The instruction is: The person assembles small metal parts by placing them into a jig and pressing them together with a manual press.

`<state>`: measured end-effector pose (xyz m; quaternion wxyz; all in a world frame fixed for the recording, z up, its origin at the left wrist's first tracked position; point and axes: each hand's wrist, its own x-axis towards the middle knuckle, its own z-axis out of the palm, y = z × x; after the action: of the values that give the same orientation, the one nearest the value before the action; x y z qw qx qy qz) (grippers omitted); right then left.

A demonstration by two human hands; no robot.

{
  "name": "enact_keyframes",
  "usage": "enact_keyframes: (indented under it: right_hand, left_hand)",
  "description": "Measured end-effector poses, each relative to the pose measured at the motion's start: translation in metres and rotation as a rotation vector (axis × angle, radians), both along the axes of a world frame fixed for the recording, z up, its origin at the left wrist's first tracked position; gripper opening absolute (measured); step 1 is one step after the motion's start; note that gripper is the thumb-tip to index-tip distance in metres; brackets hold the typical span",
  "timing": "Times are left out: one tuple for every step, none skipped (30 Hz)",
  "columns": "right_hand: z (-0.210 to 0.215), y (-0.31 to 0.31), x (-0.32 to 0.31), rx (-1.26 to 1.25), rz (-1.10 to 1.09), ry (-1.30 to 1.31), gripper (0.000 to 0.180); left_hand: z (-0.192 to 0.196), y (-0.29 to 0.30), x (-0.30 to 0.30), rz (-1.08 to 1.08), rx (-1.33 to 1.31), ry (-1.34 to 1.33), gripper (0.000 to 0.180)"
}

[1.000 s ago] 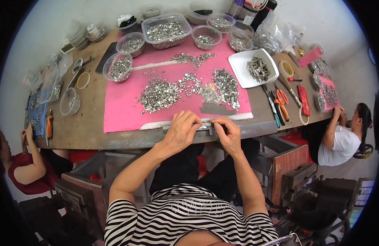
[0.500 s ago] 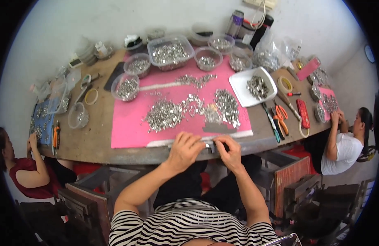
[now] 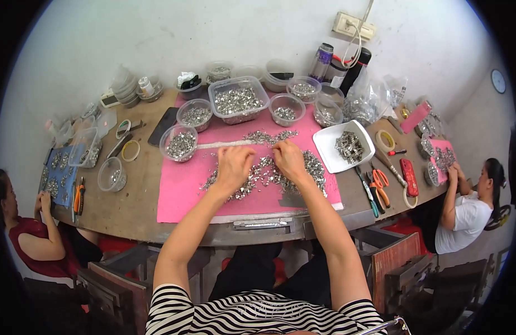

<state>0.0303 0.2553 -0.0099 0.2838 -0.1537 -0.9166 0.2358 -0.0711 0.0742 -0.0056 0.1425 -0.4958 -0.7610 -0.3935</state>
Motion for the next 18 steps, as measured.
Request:
enact_keyframes:
  right_hand:
    - [-0.012,0.006,-0.009,0.07,-0.02,0.036,0.011]
    - [-0.014,0.004,-0.015,0.072,-0.025,0.034,0.011]
    - [-0.013,0.003,-0.017,0.139,-0.087,-0.004,0.011]
    - [-0.013,0.003,-0.019,0.206,-0.152,-0.044,0.011]
    - [-0.015,0.004,-0.017,0.364,-0.139,-0.034,0.011]
    - [-0.016,0.003,-0.017,0.408,-0.12,-0.034,0.011]
    - [-0.017,0.003,-0.014,0.456,-0.117,-0.041,0.011]
    - [-0.015,0.002,-0.015,0.454,-0.113,-0.054,0.011]
    - [-0.007,-0.004,-0.014,0.425,-0.13,-0.091,0.013]
    - [-0.007,-0.008,-0.019,0.401,-0.134,-0.055,0.013]
    - [-0.011,-0.008,-0.024,0.341,-0.134,-0.084,0.015]
    - [-0.017,-0.009,-0.031,0.261,-0.156,-0.131,0.016]
    - [-0.015,-0.014,-0.033,0.194,-0.129,-0.162,0.019]
    - [-0.019,-0.015,-0.035,0.158,-0.154,-0.126,0.02]
    - [-0.023,-0.015,-0.035,0.2,-0.191,-0.063,0.014]
    - [-0.025,-0.011,-0.036,0.201,-0.22,-0.063,0.014]
    - [-0.025,-0.01,-0.038,0.219,-0.215,-0.034,0.014]
    - [-0.026,-0.009,-0.038,0.237,-0.206,-0.005,0.014]
  left_hand:
    - [0.0,0.01,-0.012,-0.009,0.006,0.001,0.01]
    - [-0.003,0.018,-0.023,0.061,-0.062,0.01,0.01]
    - [-0.005,0.027,-0.028,0.119,-0.126,0.019,0.01]
    - [-0.009,0.034,-0.03,0.097,-0.119,0.017,0.01]
    - [-0.014,0.042,-0.032,0.132,-0.122,0.047,0.011]
    - [-0.018,0.051,-0.033,0.158,-0.121,0.077,0.012]
    - [-0.02,0.057,-0.033,0.178,-0.15,0.104,0.013]
    - [-0.018,0.059,-0.031,0.19,-0.173,0.134,0.014]
    - [-0.016,0.057,-0.031,0.182,-0.176,0.139,0.012]
    - [-0.017,0.053,-0.034,0.194,-0.182,0.179,0.011]
    - [-0.022,0.051,-0.037,0.181,-0.135,0.189,0.012]
    - [-0.026,0.05,-0.04,0.184,-0.14,0.193,0.013]
    - [-0.027,0.046,-0.043,0.192,-0.166,0.136,0.012]
    - [-0.025,0.046,-0.044,0.205,-0.195,0.084,0.012]
    - [-0.026,0.05,-0.043,0.171,-0.189,0.09,0.012]
    - [-0.026,0.055,-0.042,0.157,-0.179,0.11,0.011]
    - [-0.026,0.057,-0.041,0.157,-0.172,0.128,0.011]
    - [-0.026,0.06,-0.041,0.147,-0.173,0.131,0.011]
